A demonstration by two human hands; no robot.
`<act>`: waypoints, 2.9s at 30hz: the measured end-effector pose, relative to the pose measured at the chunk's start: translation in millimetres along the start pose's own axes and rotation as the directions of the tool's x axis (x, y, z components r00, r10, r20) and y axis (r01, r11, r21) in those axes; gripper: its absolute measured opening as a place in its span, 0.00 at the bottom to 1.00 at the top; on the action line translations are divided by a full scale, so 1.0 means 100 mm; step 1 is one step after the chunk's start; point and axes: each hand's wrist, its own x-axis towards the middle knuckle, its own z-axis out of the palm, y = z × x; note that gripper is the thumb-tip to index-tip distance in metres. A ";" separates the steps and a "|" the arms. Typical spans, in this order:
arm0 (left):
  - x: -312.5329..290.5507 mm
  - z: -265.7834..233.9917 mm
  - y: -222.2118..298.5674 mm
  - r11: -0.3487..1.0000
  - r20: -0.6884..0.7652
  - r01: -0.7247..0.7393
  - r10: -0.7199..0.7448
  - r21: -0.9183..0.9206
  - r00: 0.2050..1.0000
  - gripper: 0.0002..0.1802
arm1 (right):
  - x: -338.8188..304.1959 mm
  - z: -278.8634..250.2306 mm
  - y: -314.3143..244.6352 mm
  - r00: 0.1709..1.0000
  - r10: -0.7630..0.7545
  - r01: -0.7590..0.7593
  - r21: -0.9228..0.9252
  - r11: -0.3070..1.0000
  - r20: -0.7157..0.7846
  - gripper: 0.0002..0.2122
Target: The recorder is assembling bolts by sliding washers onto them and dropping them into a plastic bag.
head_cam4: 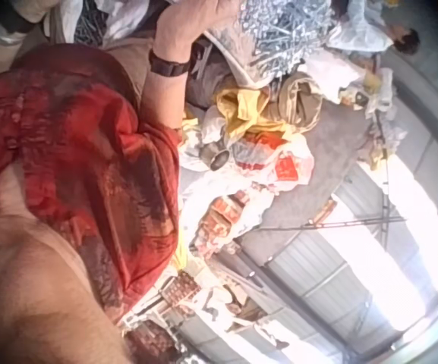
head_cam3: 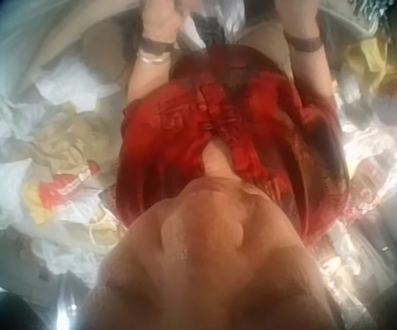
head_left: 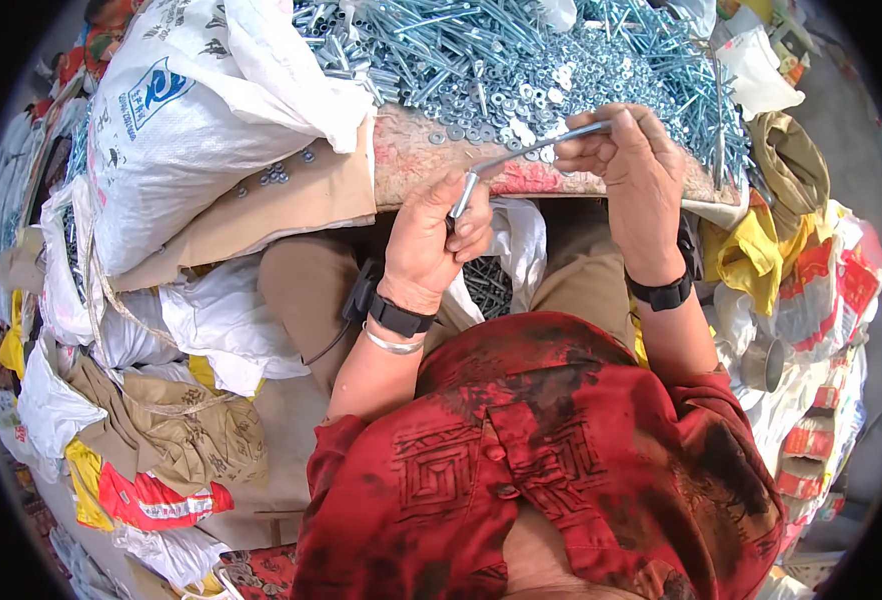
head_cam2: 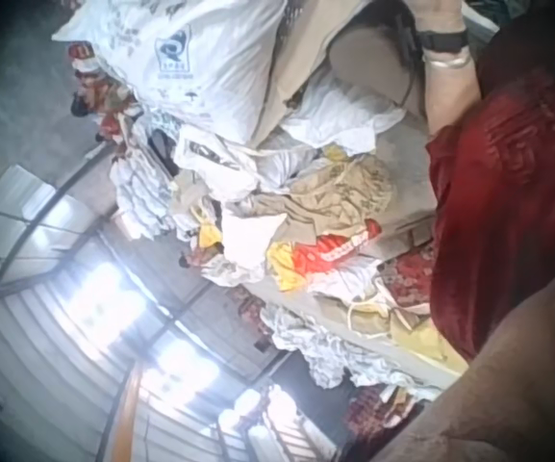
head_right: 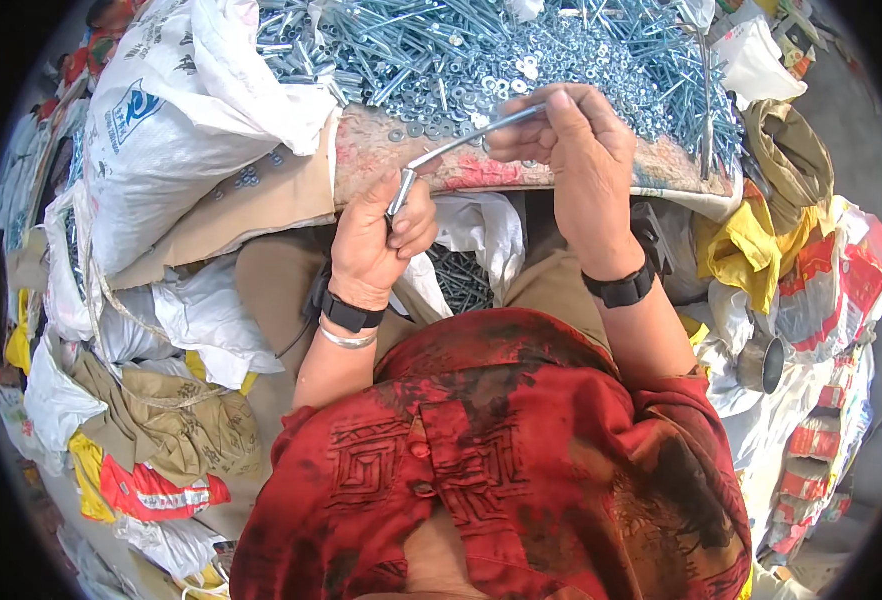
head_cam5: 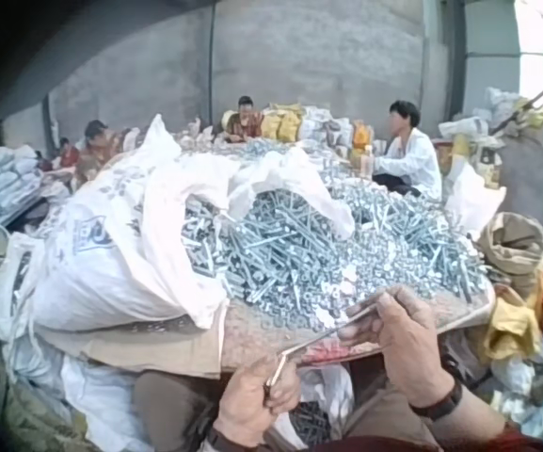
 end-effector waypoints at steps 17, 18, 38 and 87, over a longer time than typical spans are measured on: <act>0.08 0.02 -0.15 0.988 -0.272 0.128 -0.101 0.084 0.957 0.11 | -0.22 0.01 0.54 0.706 0.530 -0.517 -0.171 0.839 0.469 0.13; 0.09 -0.01 -0.14 0.988 -0.270 0.130 -0.103 0.082 0.957 0.11 | -0.19 0.00 0.57 0.707 0.531 -0.516 -0.172 0.839 0.467 0.13; 0.10 0.03 -0.03 0.891 -0.305 -0.005 0.160 0.453 0.939 0.10 | 0.54 -0.06 0.99 0.891 0.031 0.442 -0.883 0.159 0.452 0.06; 0.17 0.08 -0.31 -0.628 0.246 -0.143 0.079 0.765 0.966 0.08 | 0.09 -0.77 0.00 0.805 0.423 -0.427 -0.089 0.900 0.415 0.06</act>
